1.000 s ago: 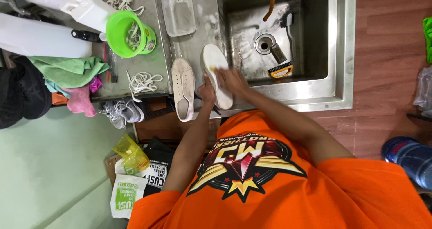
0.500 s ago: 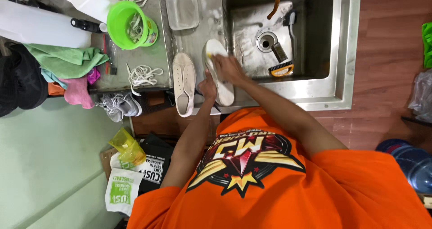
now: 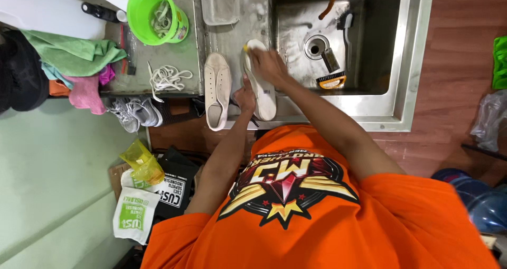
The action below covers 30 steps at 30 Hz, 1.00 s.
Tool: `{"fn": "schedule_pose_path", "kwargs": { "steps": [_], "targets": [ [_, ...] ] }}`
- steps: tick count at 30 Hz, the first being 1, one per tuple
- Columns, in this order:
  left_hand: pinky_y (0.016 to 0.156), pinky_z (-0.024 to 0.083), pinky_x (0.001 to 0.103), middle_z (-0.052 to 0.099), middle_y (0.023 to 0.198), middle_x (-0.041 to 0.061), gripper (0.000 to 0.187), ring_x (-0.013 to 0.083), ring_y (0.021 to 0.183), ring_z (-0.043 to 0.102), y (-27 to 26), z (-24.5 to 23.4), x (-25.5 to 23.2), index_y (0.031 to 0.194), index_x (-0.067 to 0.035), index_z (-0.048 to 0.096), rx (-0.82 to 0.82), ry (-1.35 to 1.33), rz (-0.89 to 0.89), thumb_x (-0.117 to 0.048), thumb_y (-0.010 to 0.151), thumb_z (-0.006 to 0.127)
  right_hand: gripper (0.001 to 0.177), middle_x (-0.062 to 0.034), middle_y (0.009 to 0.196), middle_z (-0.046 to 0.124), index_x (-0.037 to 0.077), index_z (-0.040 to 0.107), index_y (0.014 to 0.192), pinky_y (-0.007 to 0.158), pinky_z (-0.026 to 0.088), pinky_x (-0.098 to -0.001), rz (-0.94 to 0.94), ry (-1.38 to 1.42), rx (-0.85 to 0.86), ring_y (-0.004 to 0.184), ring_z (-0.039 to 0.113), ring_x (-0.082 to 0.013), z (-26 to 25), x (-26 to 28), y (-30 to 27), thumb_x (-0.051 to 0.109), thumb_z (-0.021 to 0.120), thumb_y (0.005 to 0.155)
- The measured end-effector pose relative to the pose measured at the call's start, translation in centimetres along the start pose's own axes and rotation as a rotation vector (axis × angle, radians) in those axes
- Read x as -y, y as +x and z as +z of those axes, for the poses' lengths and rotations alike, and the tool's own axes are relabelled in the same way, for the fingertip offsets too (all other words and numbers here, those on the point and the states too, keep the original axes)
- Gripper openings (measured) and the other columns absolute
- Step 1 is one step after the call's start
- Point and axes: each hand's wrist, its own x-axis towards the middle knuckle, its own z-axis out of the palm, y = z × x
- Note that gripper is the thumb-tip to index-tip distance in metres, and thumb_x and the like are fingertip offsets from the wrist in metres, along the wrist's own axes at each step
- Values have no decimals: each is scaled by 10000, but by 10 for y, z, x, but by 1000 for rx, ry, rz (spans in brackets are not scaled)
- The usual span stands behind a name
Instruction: The person cleans a shoe and its insole by hand over a sink. The person scrubs the white insole with a brush and soapy water, periodically rinsing it under a faucet, and then moves the cleaned insole to a nearby rack.
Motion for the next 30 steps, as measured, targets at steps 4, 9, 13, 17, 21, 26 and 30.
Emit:
{"fn": "schedule_pose_path", "kwargs": {
  "steps": [4, 9, 13, 17, 21, 26, 30],
  "targets": [
    [777, 455, 448, 567, 591, 234, 930, 327, 658, 569, 9, -5, -1, 536, -28, 620, -33, 175, -88, -842, 925, 393, 223, -182, 826, 751, 70, 686, 1091, 708, 584, -544, 52, -63, 45, 807, 757, -404, 6, -3, 9, 244, 553, 1047],
    [813, 491, 398, 628, 614, 201, 806, 286, 678, 634, -4, 4, -8, 565, -35, 640, -14, 88, -19, -712, 984, 516, 183, -269, 789, 734, -19, 700, 1018, 677, 569, -476, -45, -123, 200, 709, 737, -406, -17, 17, -51, 84, 549, 1022],
    [814, 451, 499, 629, 629, 265, 918, 377, 698, 628, -9, -3, -13, 588, 56, 673, 4, 92, 2, -743, 990, 466, 323, -285, 738, 694, -20, 699, 988, 676, 542, -592, 39, -21, 101, 748, 706, -503, -8, 7, -6, 195, 465, 1046],
    [721, 454, 396, 541, 524, 147, 870, 236, 586, 552, -8, -1, -10, 523, -53, 601, 17, 21, 2, -785, 978, 481, 166, -114, 676, 676, 112, 714, 1035, 678, 551, -460, 80, 56, -29, 691, 714, -325, -21, 6, 14, 166, 560, 1002],
    [620, 424, 390, 432, 451, 61, 783, 177, 468, 455, -9, -7, -17, 484, -153, 477, 21, 3, 1, -732, 1010, 495, 185, -286, 716, 687, 4, 699, 1035, 681, 560, -562, 51, 7, 196, 725, 725, -477, -20, 16, -34, 123, 567, 985],
    [607, 403, 374, 430, 435, 81, 839, 181, 461, 446, -1, -2, -6, 459, -124, 485, 32, -23, -5, -787, 972, 513, 247, -210, 707, 703, 83, 749, 1050, 698, 566, -562, 103, -58, 149, 746, 740, -432, -31, 6, 9, 217, 544, 1019],
    [621, 393, 374, 409, 435, 75, 814, 172, 475, 434, -12, -8, -24, 461, -133, 473, 48, -10, 18, -727, 1018, 490, 214, -85, 661, 664, 118, 755, 1090, 674, 562, -480, 169, 24, -8, 633, 693, -292, -6, -65, 69, 203, 586, 989]
  ]
}}
